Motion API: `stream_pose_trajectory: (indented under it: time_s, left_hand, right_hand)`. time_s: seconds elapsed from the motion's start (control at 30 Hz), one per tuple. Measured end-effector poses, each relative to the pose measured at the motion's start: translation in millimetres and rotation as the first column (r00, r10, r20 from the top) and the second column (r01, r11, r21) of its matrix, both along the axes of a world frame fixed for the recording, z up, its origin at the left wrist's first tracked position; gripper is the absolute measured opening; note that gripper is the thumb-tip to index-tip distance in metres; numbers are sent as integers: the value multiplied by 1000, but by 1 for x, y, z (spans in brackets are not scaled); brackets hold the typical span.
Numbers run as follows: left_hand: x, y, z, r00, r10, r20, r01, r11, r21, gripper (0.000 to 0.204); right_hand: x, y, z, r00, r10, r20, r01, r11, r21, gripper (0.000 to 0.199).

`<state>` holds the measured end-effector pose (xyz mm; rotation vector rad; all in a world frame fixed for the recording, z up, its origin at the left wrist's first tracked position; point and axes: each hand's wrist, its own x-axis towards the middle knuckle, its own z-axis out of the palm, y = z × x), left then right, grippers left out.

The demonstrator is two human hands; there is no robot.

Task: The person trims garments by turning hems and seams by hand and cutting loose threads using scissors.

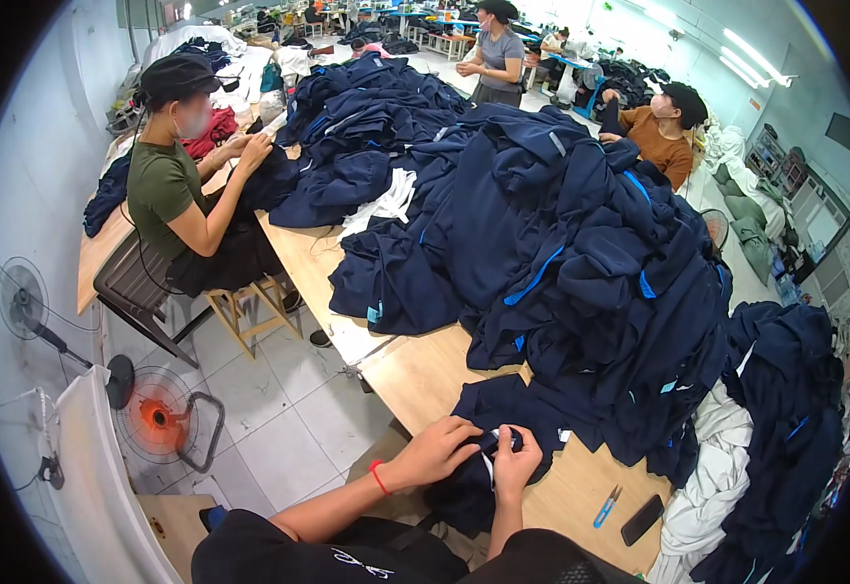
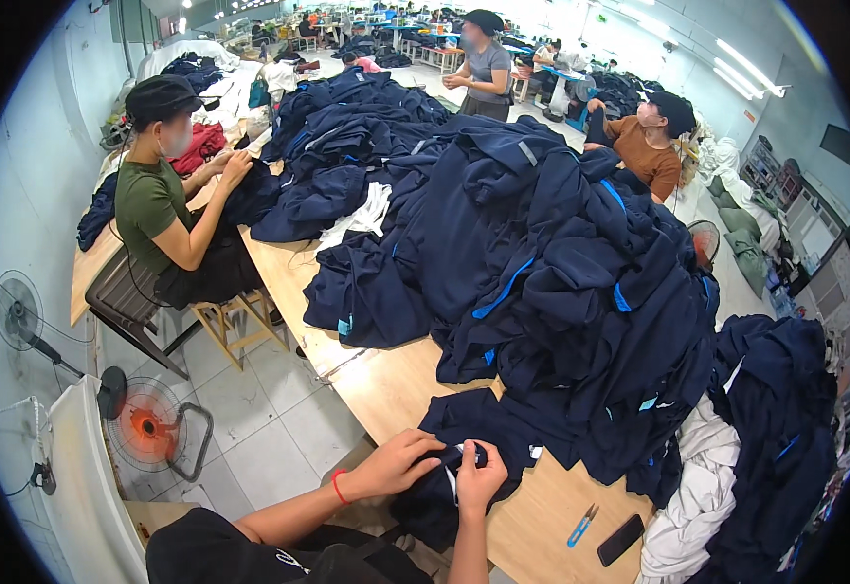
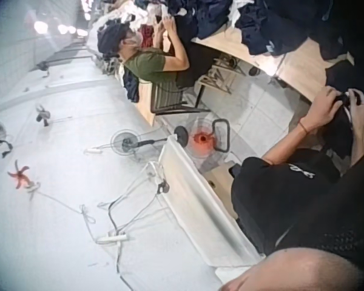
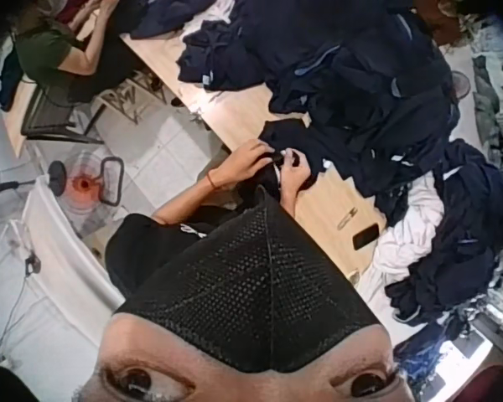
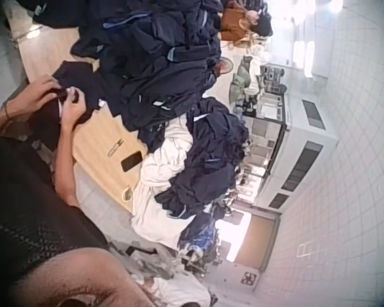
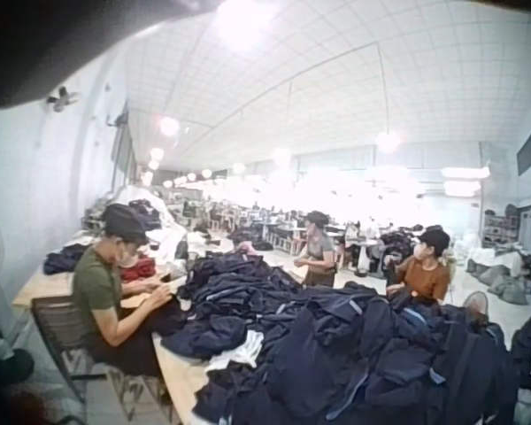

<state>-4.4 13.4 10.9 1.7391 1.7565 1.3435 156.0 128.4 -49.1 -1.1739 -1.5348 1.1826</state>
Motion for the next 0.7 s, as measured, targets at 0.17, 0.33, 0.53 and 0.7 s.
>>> stream_pose_trajectory:
  time_s: [0.17,0.33,0.53,0.7]
  left_hand:
    - [-24,-10,-11,999,36,21,-32,990,-139,27]
    - [-32,-9,-19,997,71,-21,-74,985,-156,26]
    - [-56,-2,-27,982,186,-37,-188,981,-45,23]
    - [-132,14,-46,896,433,-93,-433,901,26,21]
  right_hand:
    - [-5,-1,-1,986,-104,134,81,983,162,18]
    - [-4,-6,0,987,-96,127,71,979,193,18]
    - [-12,-1,-6,984,-69,164,22,962,273,15]
    - [-13,-5,3,982,-75,172,35,973,229,15]
